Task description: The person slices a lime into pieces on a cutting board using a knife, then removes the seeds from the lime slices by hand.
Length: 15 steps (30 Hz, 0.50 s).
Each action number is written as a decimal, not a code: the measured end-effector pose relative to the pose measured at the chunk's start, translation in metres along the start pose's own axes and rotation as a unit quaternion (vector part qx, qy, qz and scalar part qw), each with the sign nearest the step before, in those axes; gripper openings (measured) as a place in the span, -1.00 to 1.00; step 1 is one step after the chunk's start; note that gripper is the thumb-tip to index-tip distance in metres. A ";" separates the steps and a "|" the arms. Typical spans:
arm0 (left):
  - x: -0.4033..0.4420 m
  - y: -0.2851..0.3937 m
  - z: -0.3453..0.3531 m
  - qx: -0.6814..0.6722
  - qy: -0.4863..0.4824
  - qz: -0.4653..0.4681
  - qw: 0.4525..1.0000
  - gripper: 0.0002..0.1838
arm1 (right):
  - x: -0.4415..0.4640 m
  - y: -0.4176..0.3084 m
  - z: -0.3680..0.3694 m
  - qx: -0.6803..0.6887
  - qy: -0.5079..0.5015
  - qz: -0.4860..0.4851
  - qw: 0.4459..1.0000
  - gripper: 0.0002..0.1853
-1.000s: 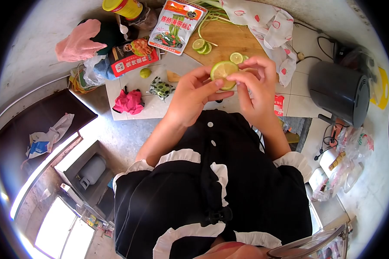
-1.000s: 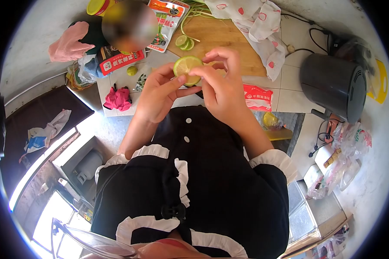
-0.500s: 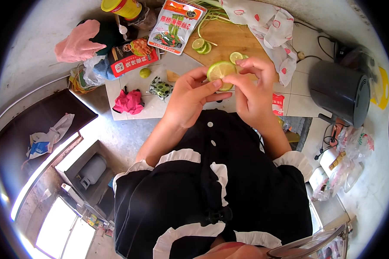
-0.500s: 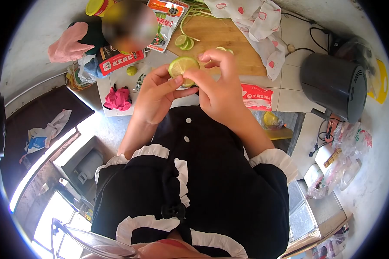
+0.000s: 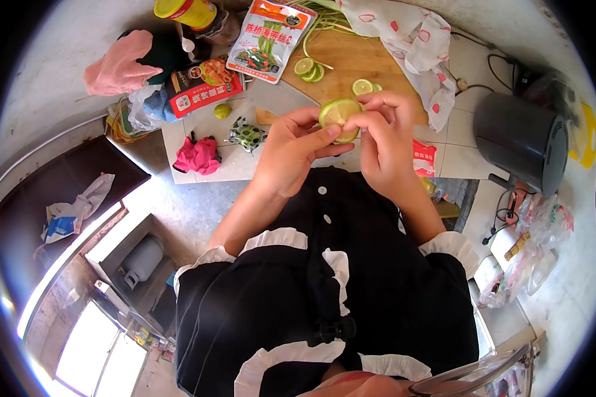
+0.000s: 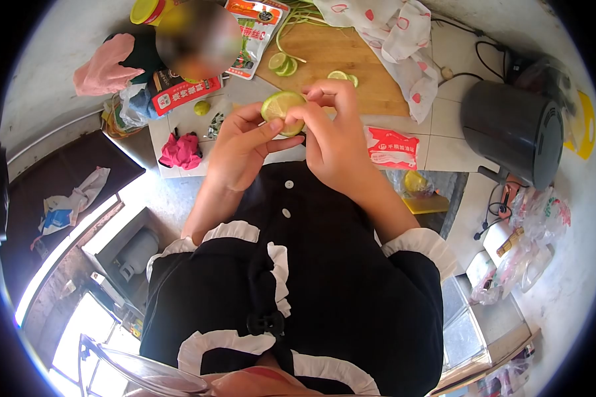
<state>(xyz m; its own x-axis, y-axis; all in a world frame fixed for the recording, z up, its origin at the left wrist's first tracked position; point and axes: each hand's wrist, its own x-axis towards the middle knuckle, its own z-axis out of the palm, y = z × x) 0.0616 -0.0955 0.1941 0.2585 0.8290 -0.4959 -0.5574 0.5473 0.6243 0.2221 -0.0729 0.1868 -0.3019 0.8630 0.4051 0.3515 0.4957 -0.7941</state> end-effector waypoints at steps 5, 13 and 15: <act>0.000 0.001 0.000 -0.006 0.005 0.018 1.000 -0.78 | 0.000 -0.003 -0.006 0.061 -0.021 0.020 0.998 -0.69; 0.001 0.001 -0.002 0.005 -0.002 0.040 0.999 -0.82 | 0.000 -0.003 -0.005 0.033 -0.009 0.010 0.999 -0.69; 0.001 0.001 0.000 -0.006 0.004 0.046 0.999 -0.81 | 0.000 -0.002 -0.005 0.027 -0.008 0.010 1.000 -0.71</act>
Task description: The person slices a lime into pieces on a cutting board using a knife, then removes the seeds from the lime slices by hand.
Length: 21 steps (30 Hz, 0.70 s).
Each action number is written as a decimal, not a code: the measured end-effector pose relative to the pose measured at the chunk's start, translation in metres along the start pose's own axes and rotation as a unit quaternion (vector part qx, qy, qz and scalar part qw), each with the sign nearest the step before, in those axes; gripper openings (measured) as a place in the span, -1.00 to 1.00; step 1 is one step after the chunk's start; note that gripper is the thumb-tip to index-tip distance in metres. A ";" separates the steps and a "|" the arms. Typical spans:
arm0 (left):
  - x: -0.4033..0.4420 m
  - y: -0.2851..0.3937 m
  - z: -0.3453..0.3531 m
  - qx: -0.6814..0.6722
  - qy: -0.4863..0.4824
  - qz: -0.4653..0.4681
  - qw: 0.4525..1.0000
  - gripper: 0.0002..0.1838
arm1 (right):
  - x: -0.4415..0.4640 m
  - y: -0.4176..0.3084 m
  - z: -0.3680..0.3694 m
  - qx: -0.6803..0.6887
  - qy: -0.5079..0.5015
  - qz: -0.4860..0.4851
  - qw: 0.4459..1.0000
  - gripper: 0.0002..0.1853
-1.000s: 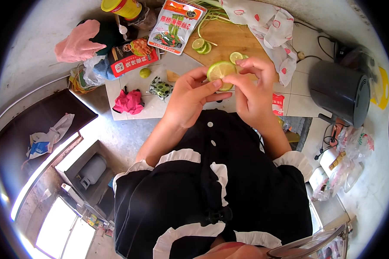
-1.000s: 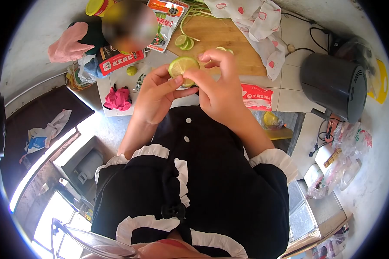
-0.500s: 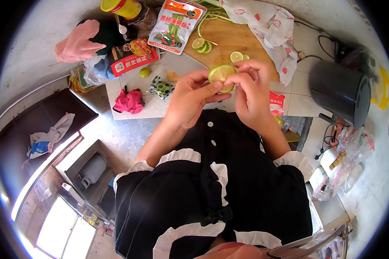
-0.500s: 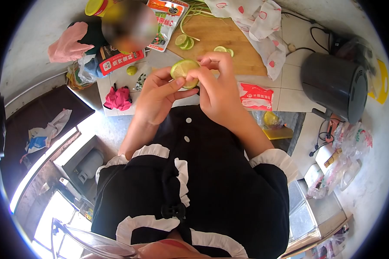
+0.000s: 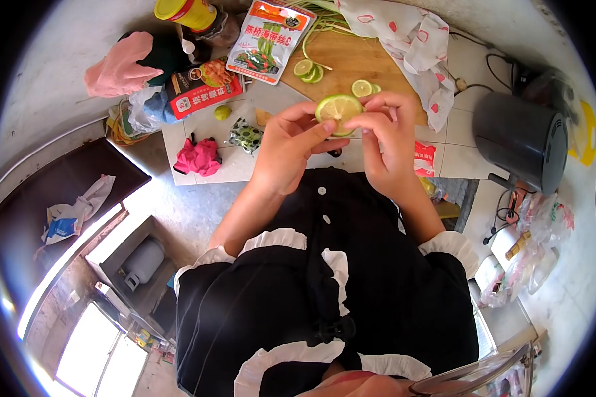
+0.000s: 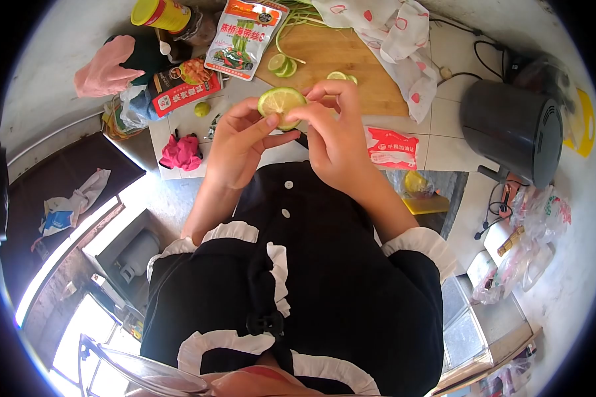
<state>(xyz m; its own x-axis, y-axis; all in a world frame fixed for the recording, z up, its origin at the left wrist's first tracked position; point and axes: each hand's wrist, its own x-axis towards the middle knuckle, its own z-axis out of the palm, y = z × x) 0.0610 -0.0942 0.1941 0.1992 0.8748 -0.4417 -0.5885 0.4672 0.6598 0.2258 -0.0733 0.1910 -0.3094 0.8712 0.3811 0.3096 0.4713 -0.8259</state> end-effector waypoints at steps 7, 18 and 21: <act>0.002 -0.002 -0.002 -0.006 -0.003 0.013 1.000 -0.82 | -0.008 0.001 0.001 0.200 0.013 0.119 0.972 -0.75; 0.003 -0.004 -0.005 -0.051 -0.014 -0.033 0.998 -0.79 | -0.008 0.014 0.003 0.453 -0.013 0.237 0.860 -0.64; 0.003 -0.007 -0.007 -0.058 -0.020 -0.048 0.997 -0.79 | -0.010 0.022 0.003 0.420 -0.035 0.228 0.878 -0.65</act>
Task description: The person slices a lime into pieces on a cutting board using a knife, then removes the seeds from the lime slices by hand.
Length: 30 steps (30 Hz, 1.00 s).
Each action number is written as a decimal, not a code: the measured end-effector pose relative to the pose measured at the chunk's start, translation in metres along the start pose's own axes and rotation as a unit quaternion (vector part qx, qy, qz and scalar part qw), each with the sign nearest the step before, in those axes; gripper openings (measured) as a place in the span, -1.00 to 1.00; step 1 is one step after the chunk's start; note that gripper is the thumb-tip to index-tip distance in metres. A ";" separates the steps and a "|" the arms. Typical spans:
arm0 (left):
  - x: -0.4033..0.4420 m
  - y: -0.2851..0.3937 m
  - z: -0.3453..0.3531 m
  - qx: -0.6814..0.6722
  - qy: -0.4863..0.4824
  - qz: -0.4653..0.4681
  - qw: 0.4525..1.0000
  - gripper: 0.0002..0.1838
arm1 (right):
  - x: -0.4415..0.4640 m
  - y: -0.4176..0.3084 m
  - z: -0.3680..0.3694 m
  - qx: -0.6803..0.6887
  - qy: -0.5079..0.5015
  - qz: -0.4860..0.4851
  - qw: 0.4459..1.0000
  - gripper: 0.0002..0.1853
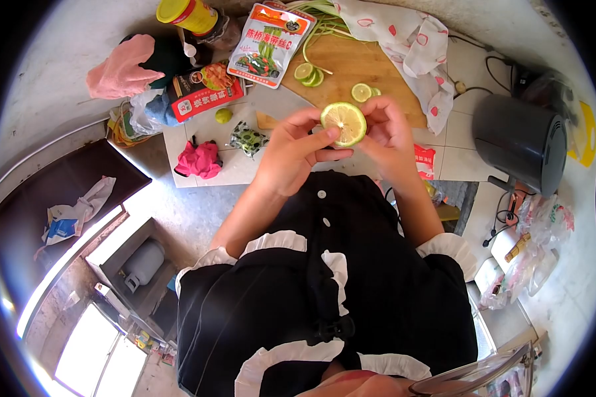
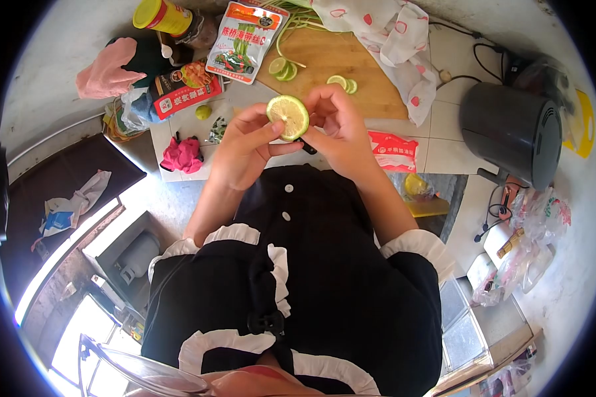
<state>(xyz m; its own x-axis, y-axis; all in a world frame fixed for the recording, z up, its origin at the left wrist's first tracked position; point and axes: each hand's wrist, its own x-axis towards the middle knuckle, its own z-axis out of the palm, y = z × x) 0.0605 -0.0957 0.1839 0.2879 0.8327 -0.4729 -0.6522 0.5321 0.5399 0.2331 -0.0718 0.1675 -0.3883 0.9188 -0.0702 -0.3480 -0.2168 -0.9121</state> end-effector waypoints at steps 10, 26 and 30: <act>0.001 0.000 -0.003 0.000 -0.007 -0.011 1.000 -0.80 | 0.002 -0.004 -0.001 -0.022 -0.016 0.004 1.000 -0.65; 0.002 -0.002 0.004 0.136 0.040 0.095 0.985 -0.79 | 0.003 -0.001 -0.005 0.122 0.005 0.055 0.991 -0.67; 0.001 -0.007 -0.003 0.238 0.044 0.175 0.954 -0.80 | 0.002 -0.002 0.004 -0.028 0.020 0.014 0.999 -0.62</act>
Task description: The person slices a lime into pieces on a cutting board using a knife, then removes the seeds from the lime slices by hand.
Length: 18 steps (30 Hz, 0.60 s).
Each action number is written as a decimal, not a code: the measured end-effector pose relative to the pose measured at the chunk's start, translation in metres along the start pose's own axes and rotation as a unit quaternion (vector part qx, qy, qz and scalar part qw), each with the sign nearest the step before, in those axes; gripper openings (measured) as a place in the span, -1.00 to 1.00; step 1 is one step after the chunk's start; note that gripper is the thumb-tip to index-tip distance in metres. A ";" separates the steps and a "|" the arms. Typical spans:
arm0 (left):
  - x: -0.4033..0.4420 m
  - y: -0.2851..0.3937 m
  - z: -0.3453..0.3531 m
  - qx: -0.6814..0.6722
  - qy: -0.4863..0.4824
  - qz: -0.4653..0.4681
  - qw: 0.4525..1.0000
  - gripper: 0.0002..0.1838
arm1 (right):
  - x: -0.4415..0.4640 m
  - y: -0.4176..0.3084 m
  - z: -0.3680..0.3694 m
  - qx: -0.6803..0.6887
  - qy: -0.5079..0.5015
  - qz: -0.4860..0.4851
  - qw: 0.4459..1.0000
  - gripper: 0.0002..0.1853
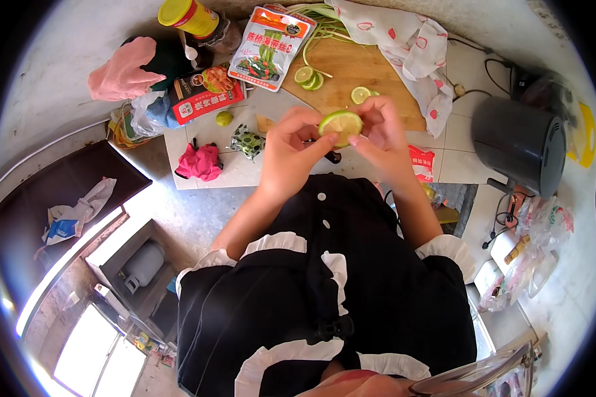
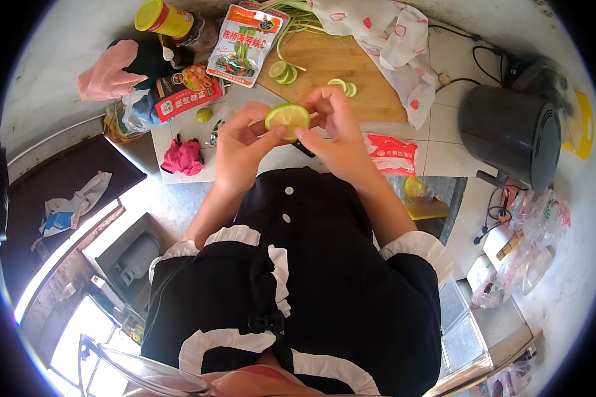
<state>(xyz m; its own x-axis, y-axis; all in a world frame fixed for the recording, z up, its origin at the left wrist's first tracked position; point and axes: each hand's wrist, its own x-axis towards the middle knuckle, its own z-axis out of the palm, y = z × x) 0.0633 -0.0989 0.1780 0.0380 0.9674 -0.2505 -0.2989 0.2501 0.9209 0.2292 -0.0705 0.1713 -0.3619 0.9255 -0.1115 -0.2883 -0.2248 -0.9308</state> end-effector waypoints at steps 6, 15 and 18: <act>-0.003 0.003 0.008 0.049 -0.007 0.041 0.998 -0.82 | 0.000 0.002 0.006 -0.161 0.024 -0.055 0.985 -0.60; 0.002 -0.001 0.003 -0.039 -0.007 -0.002 0.999 -0.81 | 0.001 0.002 -0.002 0.135 -0.007 0.096 0.986 -0.57; 0.004 0.000 0.001 -0.110 -0.031 -0.079 0.990 -0.81 | 0.004 0.003 -0.005 0.163 -0.019 0.099 0.982 -0.54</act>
<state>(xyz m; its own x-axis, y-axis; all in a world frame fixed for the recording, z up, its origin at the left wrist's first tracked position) 0.0646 -0.0950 0.1778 0.1574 0.9192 -0.3609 -0.4853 0.3902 0.7824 0.2313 -0.0662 0.1665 -0.4695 0.8439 -0.2596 -0.4751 -0.4894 -0.7313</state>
